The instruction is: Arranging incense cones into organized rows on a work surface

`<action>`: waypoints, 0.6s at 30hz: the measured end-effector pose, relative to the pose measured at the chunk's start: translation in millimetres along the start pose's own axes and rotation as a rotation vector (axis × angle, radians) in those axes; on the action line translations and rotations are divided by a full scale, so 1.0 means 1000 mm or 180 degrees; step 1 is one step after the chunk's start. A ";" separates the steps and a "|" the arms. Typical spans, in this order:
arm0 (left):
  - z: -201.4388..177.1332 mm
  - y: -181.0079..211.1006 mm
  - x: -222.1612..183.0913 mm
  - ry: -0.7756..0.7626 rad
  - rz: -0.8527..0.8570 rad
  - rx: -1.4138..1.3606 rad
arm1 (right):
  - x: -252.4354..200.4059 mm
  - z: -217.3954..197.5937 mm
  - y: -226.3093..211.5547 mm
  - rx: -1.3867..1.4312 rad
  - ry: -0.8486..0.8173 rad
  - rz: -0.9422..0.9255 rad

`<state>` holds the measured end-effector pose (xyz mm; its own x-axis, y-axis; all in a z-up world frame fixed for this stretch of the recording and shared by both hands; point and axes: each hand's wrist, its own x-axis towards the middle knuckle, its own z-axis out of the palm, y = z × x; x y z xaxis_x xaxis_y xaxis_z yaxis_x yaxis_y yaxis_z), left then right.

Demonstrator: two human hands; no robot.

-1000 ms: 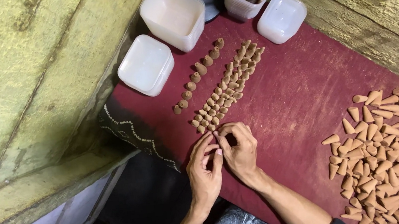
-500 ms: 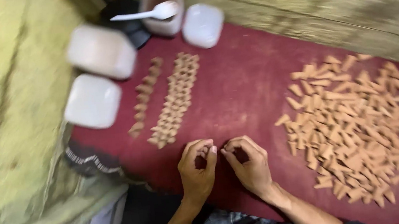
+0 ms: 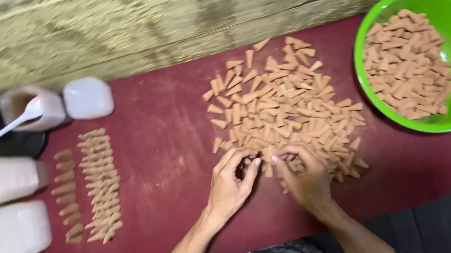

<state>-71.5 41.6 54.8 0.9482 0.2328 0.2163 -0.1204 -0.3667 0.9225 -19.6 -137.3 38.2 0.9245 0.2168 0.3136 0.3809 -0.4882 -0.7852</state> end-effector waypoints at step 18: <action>0.127 -0.029 0.121 -0.1187 0.0850 0.1755 | 0.059 -0.038 0.182 -0.1268 -0.0260 -0.0432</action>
<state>84.0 -34.4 13.4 0.9563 -0.2155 0.1976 -0.2895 -0.7929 0.5362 105.2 -245.7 -65.4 0.8672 0.3599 0.3441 0.4906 -0.7356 -0.4671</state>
